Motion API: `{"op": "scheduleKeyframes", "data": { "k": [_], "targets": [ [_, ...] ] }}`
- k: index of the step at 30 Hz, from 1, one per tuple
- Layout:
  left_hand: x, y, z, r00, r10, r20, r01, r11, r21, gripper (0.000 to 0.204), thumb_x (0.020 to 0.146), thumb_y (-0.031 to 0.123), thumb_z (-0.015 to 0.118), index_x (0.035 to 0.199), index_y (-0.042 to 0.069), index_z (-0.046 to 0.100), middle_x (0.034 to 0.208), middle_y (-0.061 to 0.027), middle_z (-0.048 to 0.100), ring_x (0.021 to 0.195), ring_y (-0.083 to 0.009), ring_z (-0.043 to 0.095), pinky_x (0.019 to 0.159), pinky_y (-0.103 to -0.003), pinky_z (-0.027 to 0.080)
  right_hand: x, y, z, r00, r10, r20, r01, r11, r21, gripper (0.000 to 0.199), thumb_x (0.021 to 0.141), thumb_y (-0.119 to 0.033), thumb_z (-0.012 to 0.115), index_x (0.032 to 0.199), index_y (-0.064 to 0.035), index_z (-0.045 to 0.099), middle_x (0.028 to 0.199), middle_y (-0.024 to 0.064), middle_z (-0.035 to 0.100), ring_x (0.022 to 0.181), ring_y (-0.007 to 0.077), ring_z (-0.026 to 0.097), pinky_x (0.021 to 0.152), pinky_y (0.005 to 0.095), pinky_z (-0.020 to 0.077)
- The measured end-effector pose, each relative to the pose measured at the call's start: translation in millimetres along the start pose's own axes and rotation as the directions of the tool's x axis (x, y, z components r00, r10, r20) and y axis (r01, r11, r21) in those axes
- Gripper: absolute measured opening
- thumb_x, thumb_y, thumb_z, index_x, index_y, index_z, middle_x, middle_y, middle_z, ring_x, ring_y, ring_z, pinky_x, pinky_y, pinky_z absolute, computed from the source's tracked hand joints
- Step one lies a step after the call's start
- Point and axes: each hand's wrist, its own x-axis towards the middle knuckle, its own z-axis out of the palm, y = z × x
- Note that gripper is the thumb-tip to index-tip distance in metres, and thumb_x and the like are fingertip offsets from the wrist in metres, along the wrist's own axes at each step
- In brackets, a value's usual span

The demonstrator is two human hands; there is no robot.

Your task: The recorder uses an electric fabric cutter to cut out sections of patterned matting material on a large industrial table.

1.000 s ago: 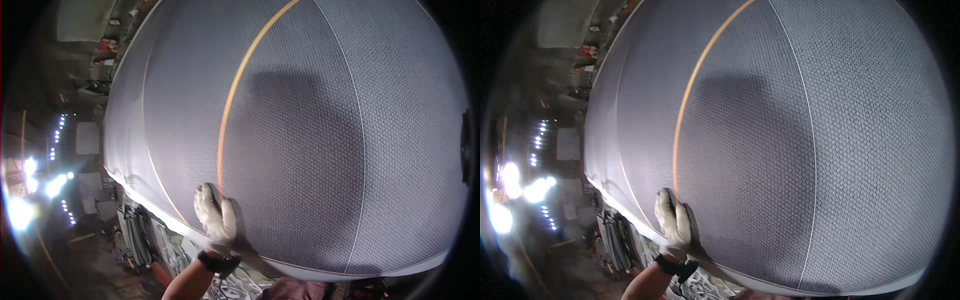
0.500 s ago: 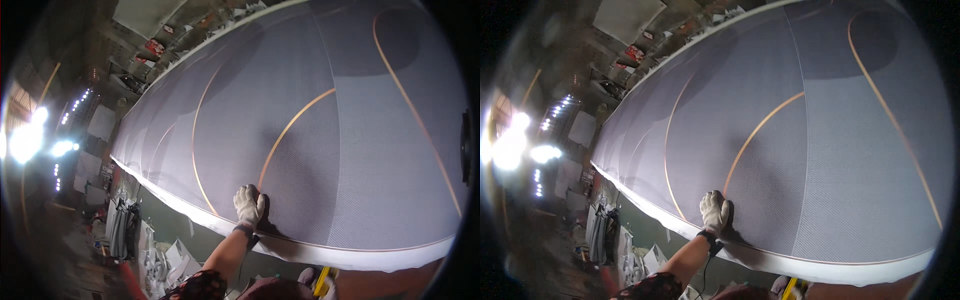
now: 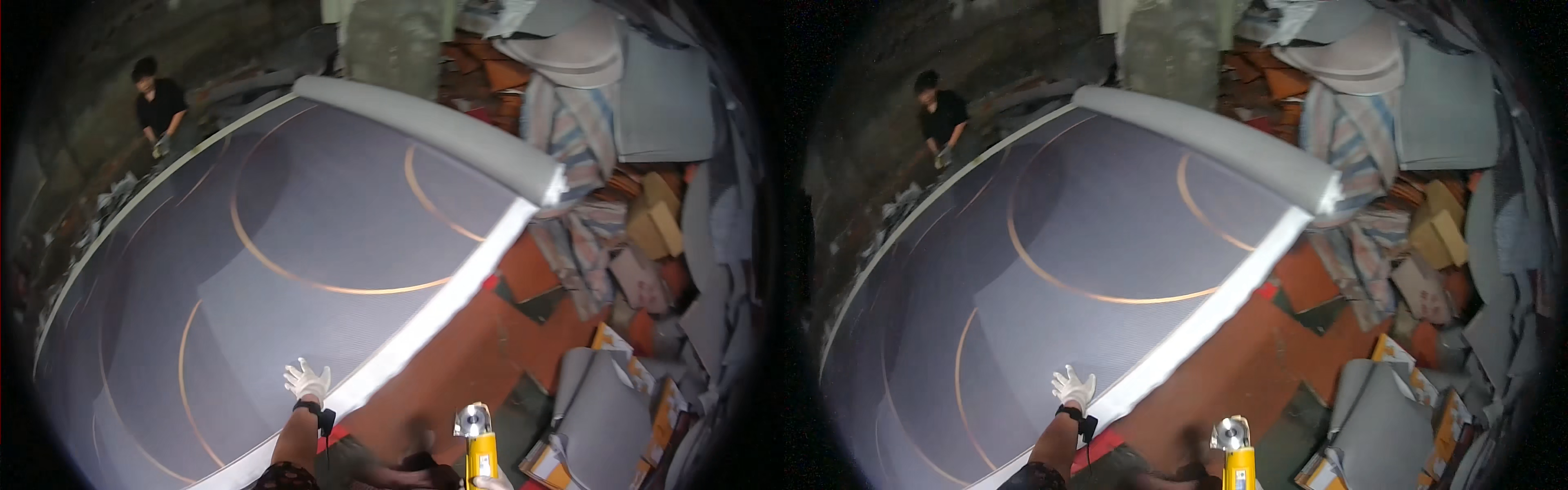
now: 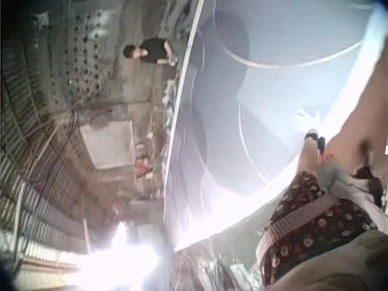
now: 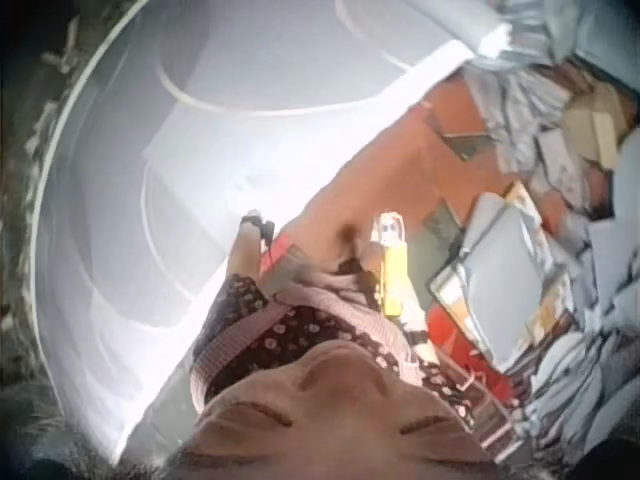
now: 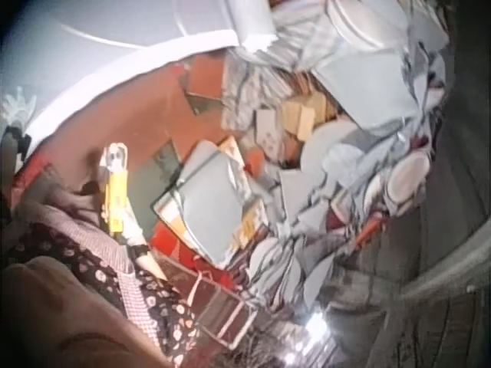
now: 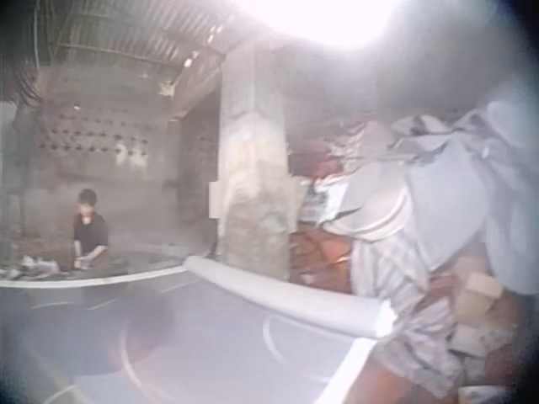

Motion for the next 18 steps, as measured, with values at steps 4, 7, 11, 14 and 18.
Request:
{"op": "scheduleKeyframes", "data": {
  "k": [4,7,11,14,18],
  "targets": [
    [17.5,56.0,-13.5,0.993,-0.039,0.108,0.029,0.995,0.096,0.105,0.079,0.069,0.059,0.158,0.020,0.011,0.159,-0.0293,0.005,0.147,-0.0469,0.005,0.117,-0.057,0.013,-24.5,-44.5,-32.1,0.986,-0.075,-0.149,0.090,0.991,0.101,0.048,0.084,-0.029,0.067,0.121,-0.0013,0.054,0.103,0.0162,0.065,0.079,0.0259,0.066,0.074,0.0404,0.0555],
    [7.6,60.9,13.2,0.990,0.008,0.140,-0.029,0.989,0.148,0.109,0.078,0.067,0.061,0.158,0.019,0.004,0.158,-0.0313,0.004,0.147,-0.0468,0.006,0.117,-0.057,0.014,-37.1,-93.4,-63.8,0.970,-0.102,-0.222,0.128,0.986,0.105,0.050,0.083,-0.027,0.068,0.123,-0.0013,0.053,0.103,0.0158,0.064,0.081,0.0255,0.066,0.075,0.0397,0.0555],
    [-0.7,73.8,-11.7,0.987,-0.055,0.149,0.022,0.977,0.214,0.110,0.080,0.064,0.062,0.157,0.018,-0.001,0.159,-0.0309,0.002,0.148,-0.0466,0.006,0.118,-0.055,0.014,-18.8,-153.1,-66.5,0.971,-0.086,-0.223,0.122,0.981,0.151,0.053,0.081,-0.026,0.070,0.124,-0.0014,0.052,0.104,0.0151,0.064,0.083,0.0249,0.067,0.077,0.0387,0.0555],
    [-9.6,75.6,-18.3,0.984,-0.089,0.155,0.057,0.978,0.203,0.110,0.080,0.059,0.064,0.157,0.018,-0.002,0.159,-0.0290,0.001,0.148,-0.0445,0.006,0.120,-0.051,0.014,17.9,-201.4,-73.5,0.983,-0.032,-0.181,0.066,0.981,0.185,0.055,0.080,-0.024,0.071,0.126,-0.0014,0.051,0.104,0.0146,0.064,0.086,0.0245,0.067,0.078,0.0379,0.0555],
    [-13.6,81.7,-22.5,0.977,-0.130,0.168,0.100,0.980,0.174,0.106,0.078,0.050,0.070,0.157,0.015,0.007,0.159,-0.0279,0.006,0.148,-0.0435,0.010,0.120,-0.046,0.018,90.3,-272.2,-92.8,0.989,0.044,-0.142,-0.012,0.976,0.219,0.058,0.079,-0.023,0.073,0.128,-0.0015,0.050,0.105,0.0140,0.064,0.088,0.0239,0.068,0.080,0.0369,0.0554]
  ]
}}
